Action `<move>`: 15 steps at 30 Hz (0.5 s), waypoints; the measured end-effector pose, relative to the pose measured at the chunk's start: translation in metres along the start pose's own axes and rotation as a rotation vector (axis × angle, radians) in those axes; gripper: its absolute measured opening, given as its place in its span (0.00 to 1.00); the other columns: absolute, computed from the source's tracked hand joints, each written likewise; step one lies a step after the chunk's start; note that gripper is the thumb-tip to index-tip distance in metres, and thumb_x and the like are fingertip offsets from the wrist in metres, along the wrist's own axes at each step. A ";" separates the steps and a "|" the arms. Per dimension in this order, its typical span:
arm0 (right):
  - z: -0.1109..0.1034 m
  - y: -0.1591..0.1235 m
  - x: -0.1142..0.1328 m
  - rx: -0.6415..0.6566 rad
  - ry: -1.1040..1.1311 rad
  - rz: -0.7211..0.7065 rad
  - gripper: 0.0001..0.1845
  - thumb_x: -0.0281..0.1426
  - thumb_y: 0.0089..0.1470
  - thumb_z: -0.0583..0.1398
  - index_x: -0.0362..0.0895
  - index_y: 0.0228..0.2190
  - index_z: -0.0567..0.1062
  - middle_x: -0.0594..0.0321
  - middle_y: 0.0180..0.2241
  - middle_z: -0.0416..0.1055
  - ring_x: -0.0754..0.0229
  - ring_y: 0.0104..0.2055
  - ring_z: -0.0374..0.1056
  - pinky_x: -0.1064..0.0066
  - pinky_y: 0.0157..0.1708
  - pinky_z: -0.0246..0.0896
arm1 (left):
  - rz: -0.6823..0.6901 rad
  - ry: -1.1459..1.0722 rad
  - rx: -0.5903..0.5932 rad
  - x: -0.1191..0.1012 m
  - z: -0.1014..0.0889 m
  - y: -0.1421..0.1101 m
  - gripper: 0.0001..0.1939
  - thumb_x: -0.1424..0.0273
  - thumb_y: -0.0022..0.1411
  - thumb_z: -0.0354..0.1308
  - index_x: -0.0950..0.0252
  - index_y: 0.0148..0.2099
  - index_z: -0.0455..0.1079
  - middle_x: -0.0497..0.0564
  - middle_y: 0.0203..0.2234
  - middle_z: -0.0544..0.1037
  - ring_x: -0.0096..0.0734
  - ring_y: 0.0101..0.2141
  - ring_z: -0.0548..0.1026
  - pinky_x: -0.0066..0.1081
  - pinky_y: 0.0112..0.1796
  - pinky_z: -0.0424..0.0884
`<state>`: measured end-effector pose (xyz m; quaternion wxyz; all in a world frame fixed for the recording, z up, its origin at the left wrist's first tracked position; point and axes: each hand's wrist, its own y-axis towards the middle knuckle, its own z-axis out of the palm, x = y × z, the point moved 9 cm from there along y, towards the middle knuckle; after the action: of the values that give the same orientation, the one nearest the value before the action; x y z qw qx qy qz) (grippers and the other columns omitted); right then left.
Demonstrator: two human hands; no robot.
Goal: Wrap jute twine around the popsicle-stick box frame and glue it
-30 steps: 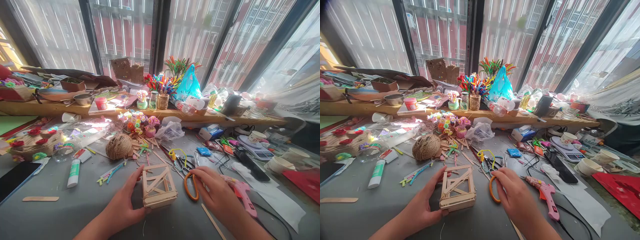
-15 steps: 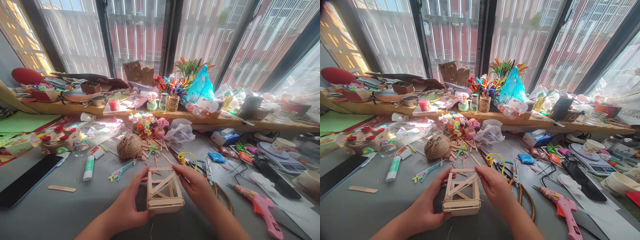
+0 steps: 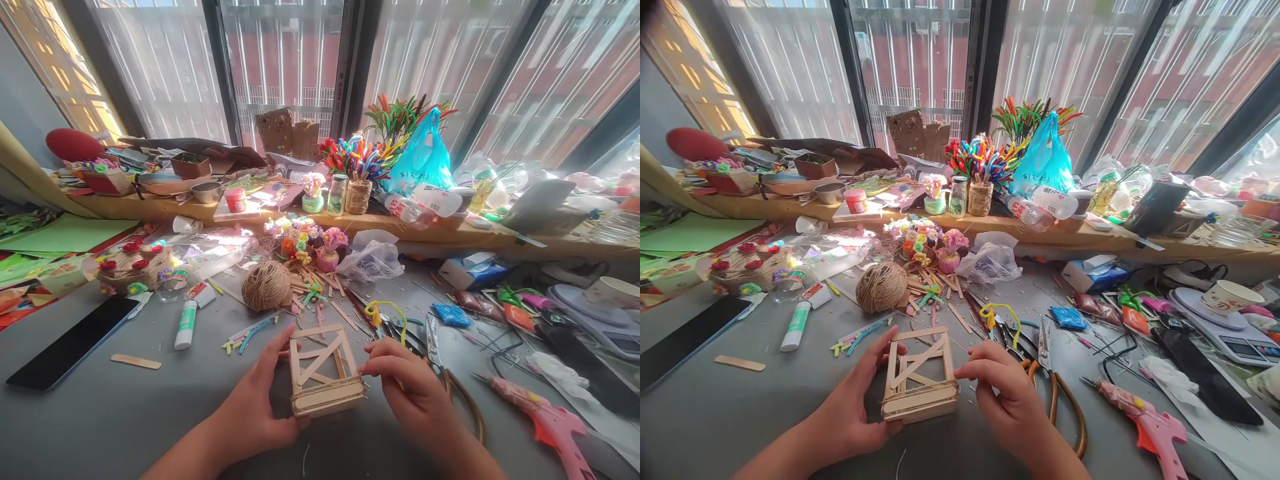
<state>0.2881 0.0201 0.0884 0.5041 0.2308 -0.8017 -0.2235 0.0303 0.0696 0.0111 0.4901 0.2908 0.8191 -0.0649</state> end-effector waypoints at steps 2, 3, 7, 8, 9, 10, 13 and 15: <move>-0.003 -0.001 0.000 -0.036 -0.003 0.011 0.23 0.18 0.63 0.59 0.54 0.47 0.86 0.59 0.41 0.82 0.52 0.46 0.82 0.66 0.45 0.81 | -0.001 0.005 -0.003 -0.001 -0.004 -0.001 0.62 0.65 0.59 0.73 0.51 0.84 0.40 0.58 0.69 0.72 0.57 0.66 0.75 0.50 0.69 0.68; -0.004 -0.001 0.000 -0.052 -0.004 0.015 0.22 0.18 0.62 0.60 0.54 0.47 0.85 0.58 0.42 0.83 0.51 0.47 0.82 0.67 0.45 0.80 | 0.001 0.005 -0.004 -0.002 -0.005 -0.001 0.61 0.65 0.59 0.73 0.50 0.84 0.41 0.58 0.70 0.72 0.56 0.66 0.75 0.50 0.69 0.69; 0.000 -0.001 0.001 -0.058 -0.004 0.025 0.17 0.20 0.62 0.64 0.53 0.44 0.84 0.60 0.38 0.82 0.50 0.46 0.82 0.66 0.45 0.79 | 0.001 0.001 -0.009 0.000 -0.005 -0.001 0.61 0.66 0.58 0.72 0.49 0.84 0.41 0.57 0.71 0.70 0.55 0.66 0.75 0.48 0.70 0.68; 0.001 0.000 0.001 -0.055 -0.004 0.027 0.17 0.19 0.61 0.65 0.53 0.43 0.84 0.60 0.38 0.81 0.51 0.45 0.81 0.66 0.44 0.78 | -0.001 -0.002 -0.009 0.001 -0.005 -0.001 0.61 0.66 0.58 0.72 0.49 0.84 0.41 0.57 0.71 0.70 0.54 0.66 0.75 0.48 0.70 0.68; 0.002 0.000 0.001 -0.050 -0.003 0.027 0.17 0.19 0.61 0.65 0.53 0.43 0.84 0.61 0.37 0.80 0.51 0.44 0.81 0.66 0.44 0.78 | -0.001 -0.005 -0.008 0.001 -0.004 -0.001 0.61 0.66 0.58 0.72 0.49 0.84 0.41 0.57 0.71 0.70 0.54 0.66 0.75 0.48 0.70 0.68; 0.003 0.000 0.001 -0.042 -0.003 0.026 0.17 0.19 0.60 0.64 0.53 0.42 0.83 0.62 0.36 0.80 0.52 0.43 0.80 0.66 0.44 0.78 | 0.001 -0.006 -0.008 0.001 -0.004 -0.001 0.61 0.66 0.59 0.72 0.49 0.84 0.41 0.57 0.71 0.70 0.54 0.66 0.75 0.48 0.69 0.68; 0.006 0.000 0.000 -0.011 -0.006 0.021 0.18 0.18 0.59 0.63 0.53 0.41 0.82 0.64 0.35 0.77 0.54 0.39 0.77 0.65 0.46 0.77 | 0.000 -0.005 -0.009 0.002 -0.004 -0.001 0.61 0.66 0.58 0.72 0.49 0.84 0.41 0.57 0.70 0.71 0.54 0.66 0.75 0.49 0.69 0.68; 0.007 -0.001 -0.001 0.009 -0.005 0.019 0.18 0.17 0.59 0.63 0.53 0.40 0.82 0.65 0.34 0.76 0.55 0.38 0.76 0.64 0.47 0.76 | -0.009 -0.007 -0.005 0.003 -0.004 -0.001 0.61 0.66 0.58 0.72 0.50 0.84 0.41 0.57 0.70 0.71 0.55 0.66 0.74 0.50 0.69 0.68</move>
<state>0.2821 0.0212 0.0844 0.5033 0.2248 -0.8060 -0.2155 0.0258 0.0717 0.0104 0.4933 0.2857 0.8190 -0.0660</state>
